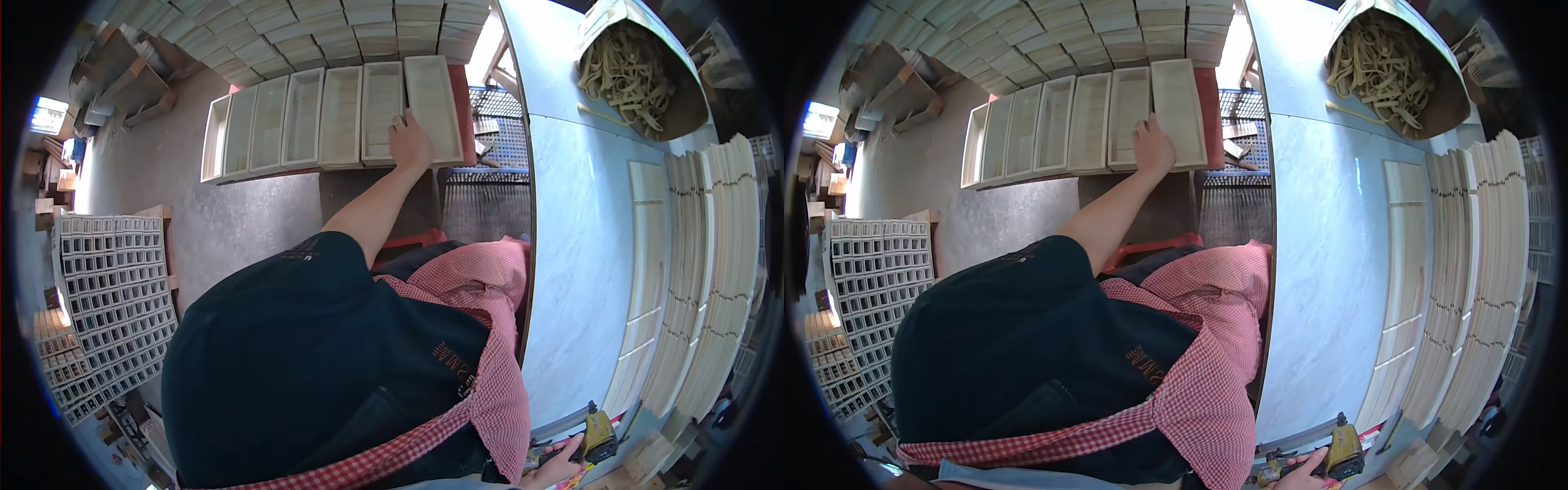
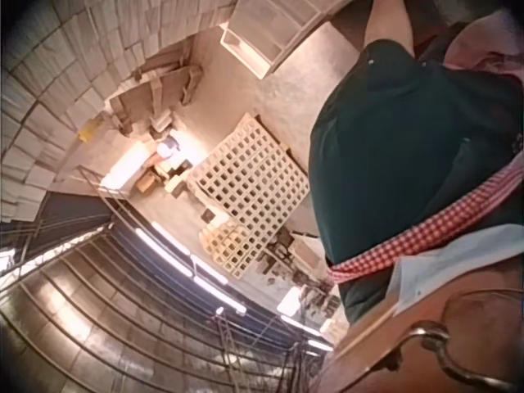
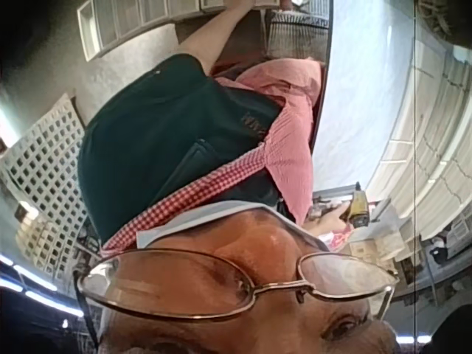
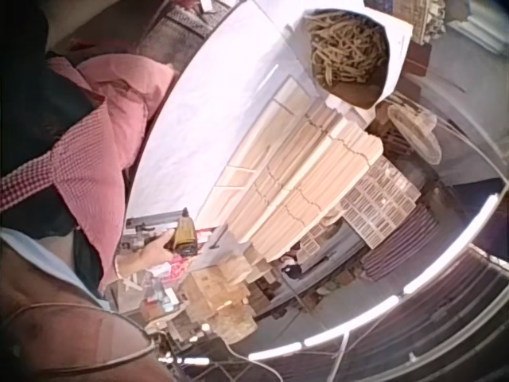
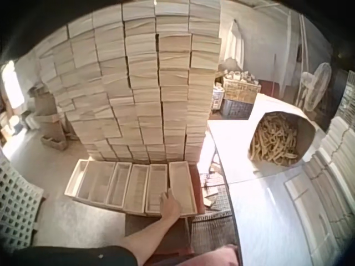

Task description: Apply glue and use a pneumatic stapler to assemble wooden boxes.

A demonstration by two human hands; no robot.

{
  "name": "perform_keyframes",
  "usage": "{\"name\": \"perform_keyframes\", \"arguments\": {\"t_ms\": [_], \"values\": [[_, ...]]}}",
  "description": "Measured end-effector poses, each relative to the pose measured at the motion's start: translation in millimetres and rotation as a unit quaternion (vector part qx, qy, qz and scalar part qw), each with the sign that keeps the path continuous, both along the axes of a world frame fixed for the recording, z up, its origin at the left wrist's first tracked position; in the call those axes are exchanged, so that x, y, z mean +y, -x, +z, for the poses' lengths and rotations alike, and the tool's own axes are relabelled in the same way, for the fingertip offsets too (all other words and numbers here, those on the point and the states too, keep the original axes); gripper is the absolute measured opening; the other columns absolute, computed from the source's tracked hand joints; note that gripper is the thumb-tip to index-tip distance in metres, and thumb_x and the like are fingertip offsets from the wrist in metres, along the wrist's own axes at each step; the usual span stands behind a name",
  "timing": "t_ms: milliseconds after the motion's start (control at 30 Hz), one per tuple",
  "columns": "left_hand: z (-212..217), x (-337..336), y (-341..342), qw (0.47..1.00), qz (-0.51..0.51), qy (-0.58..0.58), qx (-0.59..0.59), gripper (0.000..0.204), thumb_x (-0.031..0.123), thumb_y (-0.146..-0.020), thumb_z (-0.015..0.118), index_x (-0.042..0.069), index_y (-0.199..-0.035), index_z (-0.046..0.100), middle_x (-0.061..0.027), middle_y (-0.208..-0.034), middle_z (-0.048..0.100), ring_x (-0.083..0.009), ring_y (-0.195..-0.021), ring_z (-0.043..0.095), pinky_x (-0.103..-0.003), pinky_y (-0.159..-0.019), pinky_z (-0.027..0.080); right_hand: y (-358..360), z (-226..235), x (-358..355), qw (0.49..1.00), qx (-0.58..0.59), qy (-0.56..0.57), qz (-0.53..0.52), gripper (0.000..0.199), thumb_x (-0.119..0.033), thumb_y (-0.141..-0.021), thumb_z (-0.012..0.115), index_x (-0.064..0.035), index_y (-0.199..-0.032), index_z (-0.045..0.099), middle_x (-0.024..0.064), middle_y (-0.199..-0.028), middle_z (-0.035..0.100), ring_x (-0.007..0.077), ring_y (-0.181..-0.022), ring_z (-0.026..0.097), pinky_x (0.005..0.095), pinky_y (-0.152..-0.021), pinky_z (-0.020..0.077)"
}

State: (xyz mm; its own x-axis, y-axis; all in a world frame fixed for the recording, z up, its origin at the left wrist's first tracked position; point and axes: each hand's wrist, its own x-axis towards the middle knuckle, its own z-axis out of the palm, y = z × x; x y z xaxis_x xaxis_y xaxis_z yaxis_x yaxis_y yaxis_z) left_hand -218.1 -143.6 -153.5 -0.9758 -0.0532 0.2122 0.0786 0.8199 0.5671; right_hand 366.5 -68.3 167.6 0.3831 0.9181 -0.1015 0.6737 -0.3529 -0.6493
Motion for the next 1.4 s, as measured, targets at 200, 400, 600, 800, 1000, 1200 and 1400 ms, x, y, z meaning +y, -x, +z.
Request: {"name": "perform_keyframes", "arguments": {"t_ms": [200,400,600,800,1000,1200,1400], "values": [[2.8,-29.2,-39.6,0.95,-0.258,0.085,0.155,0.035,0.024,-0.09,0.065,0.002,-0.116,0.065,-0.0133,-0.114,0.068,-0.0349,-0.135,0.046,-0.059,-0.105,0.037,0.4,6.5,4.1,1.0,0.008,0.013,-0.014,0.038,-0.025,-0.095,0.072,0.0068,-0.111,0.06,0.0144,-0.084,0.065,0.0179,-0.066,0.06,0.0267,-0.056,0.0518],[4.1,-50.7,-23.8,0.902,-0.346,0.258,-0.011,0.024,0.02,-0.093,0.058,0.006,-0.106,0.073,-0.0109,-0.111,0.069,-0.0343,-0.143,0.038,-0.067,-0.113,0.027,2.4,3.4,5.2,0.999,0.014,0.022,-0.019,0.042,-0.024,-0.093,0.076,0.0103,-0.112,0.062,0.0196,-0.092,0.069,0.0215,-0.071,0.064,0.0281,-0.059,0.0544],[15.3,-40.6,-25.7,0.894,-0.312,0.321,-0.021,0.023,0.019,-0.093,0.058,0.006,-0.1,0.075,-0.0108,-0.108,0.07,-0.0332,-0.143,0.038,-0.068,-0.111,0.028,-1.0,-3.3,0.5,1.0,0.015,-0.002,0.013,0.042,-0.025,-0.093,0.075,0.0103,-0.111,0.061,0.0214,-0.096,0.069,0.0229,-0.07,0.065,0.0286,-0.061,0.0554],[14.7,-44.9,-23.4,0.896,-0.279,0.344,-0.033,0.023,0.014,-0.092,0.056,0.005,-0.101,0.075,-0.012,-0.109,0.071,-0.0324,-0.143,0.039,-0.068,-0.11,0.03,-8.1,-5.6,1.7,0.995,0.037,0.078,0.048,0.067,-0.023,-0.093,0.074,0.0111,-0.136,0.037,0.0274,-0.107,0.068,0.0265,-0.088,0.068,0.0308,-0.077,0.0569],[-4.2,-15.0,-13.7,0.929,-0.305,0.205,0.036,0.024,0.023,-0.087,0.06,0.002,-0.09,0.072,-0.0173,-0.096,0.068,-0.0388,-0.111,0.059,-0.058,-0.09,0.047,-6.5,-5.3,-28.2,0.992,0.023,-0.085,0.092,0.022,-0.022,-0.099,0.065,-0.0019,-0.105,0.057,0.0037,-0.071,0.058,0.0124,-0.06,0.054,0.0257,-0.059,0.0495],[205.4,54.4,-146.2,0.74,-0.523,-0.315,-0.282,0.048,0.006,-0.094,0.066,-0.002,-0.139,0.052,-0.0167,-0.113,0.065,-0.0233,-0.1,0.067,-0.031,-0.081,0.058,59.0,-7.4,0.0,0.986,-0.047,-0.06,0.145,0.023,-0.007,-0.086,0.071,0.0017,-0.105,0.06,0.0153,-0.087,0.067,0.0276,-0.072,0.062,0.0372,-0.069,0.0525],[279.3,118.2,-335.2,0.299,-0.664,-0.206,-0.654,0.056,0.02,-0.091,0.076,-0.004,-0.136,0.055,-0.0185,-0.126,0.063,-0.0238,-0.111,0.062,-0.033,-0.096,0.052,75.5,-32.2,2.9,0.949,-0.045,-0.218,0.223,0.054,0.001,-0.084,0.067,0.0055,-0.136,0.052,0.0214,-0.105,0.068,0.0354,-0.081,0.067,0.0413,-0.072,0.0528]]}}
